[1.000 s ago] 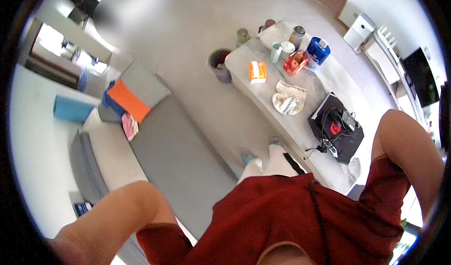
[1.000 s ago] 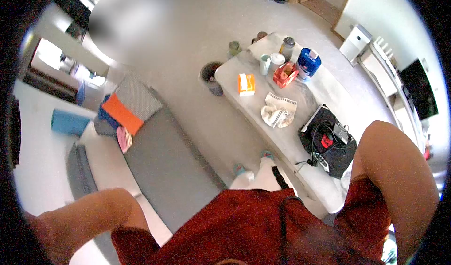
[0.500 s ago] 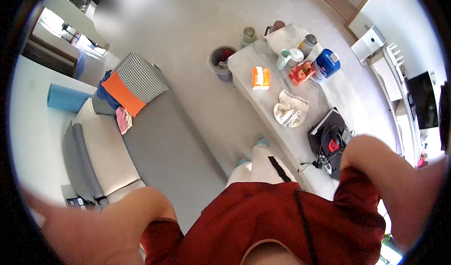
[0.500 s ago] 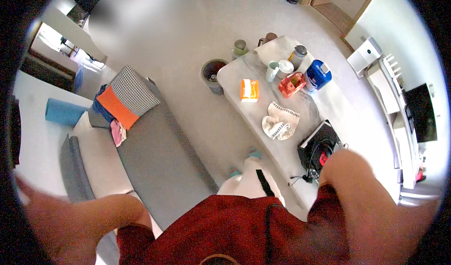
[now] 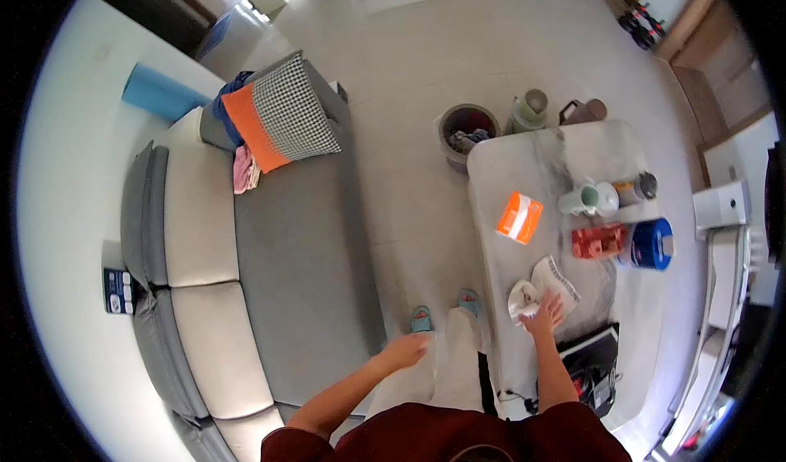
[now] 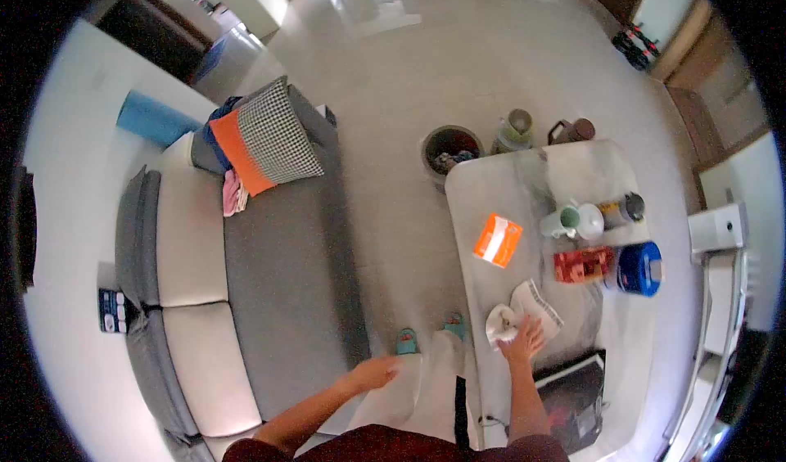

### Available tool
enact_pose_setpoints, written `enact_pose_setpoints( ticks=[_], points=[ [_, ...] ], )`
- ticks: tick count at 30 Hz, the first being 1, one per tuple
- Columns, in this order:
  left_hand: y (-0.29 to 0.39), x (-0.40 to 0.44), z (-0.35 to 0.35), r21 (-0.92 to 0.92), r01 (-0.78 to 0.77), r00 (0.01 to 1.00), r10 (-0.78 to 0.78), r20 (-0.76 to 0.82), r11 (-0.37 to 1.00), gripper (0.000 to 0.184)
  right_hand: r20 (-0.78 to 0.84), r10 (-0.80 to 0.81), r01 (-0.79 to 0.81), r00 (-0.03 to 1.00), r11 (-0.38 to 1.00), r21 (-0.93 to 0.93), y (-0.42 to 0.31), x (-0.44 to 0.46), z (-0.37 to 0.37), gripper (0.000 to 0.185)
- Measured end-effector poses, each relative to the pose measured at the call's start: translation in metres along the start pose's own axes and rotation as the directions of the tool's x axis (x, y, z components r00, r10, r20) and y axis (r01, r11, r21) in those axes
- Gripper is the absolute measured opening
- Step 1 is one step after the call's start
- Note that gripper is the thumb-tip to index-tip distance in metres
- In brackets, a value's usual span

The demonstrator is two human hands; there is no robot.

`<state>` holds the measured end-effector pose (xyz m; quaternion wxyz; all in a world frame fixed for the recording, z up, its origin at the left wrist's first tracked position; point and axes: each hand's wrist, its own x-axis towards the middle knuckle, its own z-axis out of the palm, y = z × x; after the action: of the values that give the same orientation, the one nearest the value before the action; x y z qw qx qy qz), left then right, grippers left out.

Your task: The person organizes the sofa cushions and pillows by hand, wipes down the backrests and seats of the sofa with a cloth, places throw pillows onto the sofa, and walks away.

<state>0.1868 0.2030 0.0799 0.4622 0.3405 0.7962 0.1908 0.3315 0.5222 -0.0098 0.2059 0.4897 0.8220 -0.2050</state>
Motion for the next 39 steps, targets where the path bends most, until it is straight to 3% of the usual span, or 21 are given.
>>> enact_pose_setpoints(
  ticks=[5,7,9,11,12,13,14,15,17,20,22,23,25,26,27,30,31,33,36,38,39],
  points=[
    [-0.035,-0.048,0.054,-0.081,0.276,0.956,-0.265,0.127,0.958,0.035,-0.022,-0.018,0.016,1.000,0.995,-0.103,0.005,0.013,-0.002,0.111],
    [-0.068,-0.067,0.097,-0.145,0.388,0.921,-0.389,0.025,0.910,0.033,-0.021,-0.048,0.046,0.999,0.995,-0.089,0.008,0.013,0.004,0.096],
    [-0.078,-0.084,0.116,-0.189,0.430,0.900,-0.436,0.010,0.883,0.033,0.026,-0.232,0.233,0.972,0.969,-0.087,0.039,0.031,0.044,0.077],
    [-0.074,-0.091,0.111,-0.231,0.466,0.875,-0.484,-0.024,0.854,0.033,0.213,-0.225,0.135,0.951,0.920,0.368,-0.013,0.004,0.004,0.056],
    [-0.063,-0.097,0.098,-0.322,0.495,0.855,-0.519,0.012,0.807,0.033,0.211,-0.259,0.171,0.942,0.917,0.360,-0.034,-0.002,0.002,0.056],
    [-0.055,-0.105,0.090,-0.408,0.519,0.836,-0.547,0.056,0.751,0.034,0.313,-0.291,0.005,0.904,0.739,0.673,-0.052,-0.010,0.001,0.050],
    [-0.056,-0.110,0.091,-0.432,0.519,0.828,-0.560,0.039,0.738,0.034,0.400,-0.355,-0.211,0.845,0.466,0.859,-0.067,-0.014,-0.001,0.044],
    [-0.059,-0.115,0.093,-0.580,0.469,0.813,-0.583,-0.012,0.666,0.034,0.401,-0.380,-0.192,0.834,0.481,0.855,-0.087,-0.012,-0.004,0.044],
    [-0.076,-0.126,0.109,-0.735,0.376,0.780,-0.621,-0.078,0.565,0.035,0.634,-0.437,-0.477,0.638,0.422,0.771,-0.142,-0.004,-0.017,0.037],
    [-0.105,-0.141,0.125,-0.845,0.163,0.782,-0.589,-0.205,0.510,0.032,0.637,-0.536,-0.428,0.554,0.472,0.770,-0.250,-0.005,-0.055,0.037],
    [-0.096,-0.156,0.102,-0.947,0.204,0.629,-0.774,-0.067,0.248,0.028,0.608,-0.628,-0.402,0.486,0.457,0.793,-0.312,0.001,-0.061,0.038],
    [-0.111,-0.156,0.114,-0.954,0.180,0.626,-0.776,-0.078,0.241,0.028,0.596,-0.650,-0.393,0.471,0.451,0.802,-0.342,0.007,-0.059,0.039],
    [-0.157,-0.152,0.155,-0.901,0.003,0.594,-0.726,-0.347,0.434,0.025,0.544,-0.724,-0.406,0.425,0.384,0.829,-0.403,-0.023,-0.087,0.040],
    [-0.186,-0.155,0.149,-0.200,0.273,0.715,-0.338,-0.612,0.941,0.027,0.477,-0.793,-0.441,0.379,0.298,0.847,-0.444,-0.040,-0.101,0.041],
    [-0.223,-0.146,0.167,-0.207,0.273,0.700,-0.342,-0.627,0.939,0.027,0.473,-0.801,-0.427,0.365,0.307,0.850,-0.475,-0.050,-0.107,0.041],
    [-0.296,-0.111,0.202,-0.602,0.367,0.616,-0.671,-0.413,0.709,0.032,0.467,-0.820,-0.508,0.331,0.262,0.821,-0.543,-0.089,-0.122,0.041],
    [-0.313,-0.102,0.184,-0.729,0.347,0.550,-0.758,-0.351,0.590,0.033,0.431,-0.851,-0.526,0.299,0.229,0.819,-0.565,-0.107,-0.124,0.042],
    [-0.242,-0.143,0.046,-0.857,0.145,0.473,-0.795,-0.380,0.495,0.039,0.414,-0.868,-0.554,0.276,0.208,0.806,-0.596,-0.131,-0.116,0.043],
    [-0.257,-0.158,0.003,-0.881,-0.100,0.351,-0.812,-0.466,0.463,0.036,0.389,-0.889,-0.559,0.243,0.199,0.805,-0.638,-0.144,-0.099,0.042],
    [-0.256,-0.171,-0.015,-0.870,-0.481,0.263,-0.929,-0.260,0.108,0.031,0.451,-0.870,-0.617,0.199,0.246,0.747,-0.666,-0.154,-0.089,0.042],
    [-0.248,-0.177,-0.015,-0.868,-0.487,0.262,-0.931,-0.253,0.099,0.031,0.422,-0.895,-0.582,0.148,0.266,0.768,-0.681,-0.160,-0.087,0.042]
  ],
)
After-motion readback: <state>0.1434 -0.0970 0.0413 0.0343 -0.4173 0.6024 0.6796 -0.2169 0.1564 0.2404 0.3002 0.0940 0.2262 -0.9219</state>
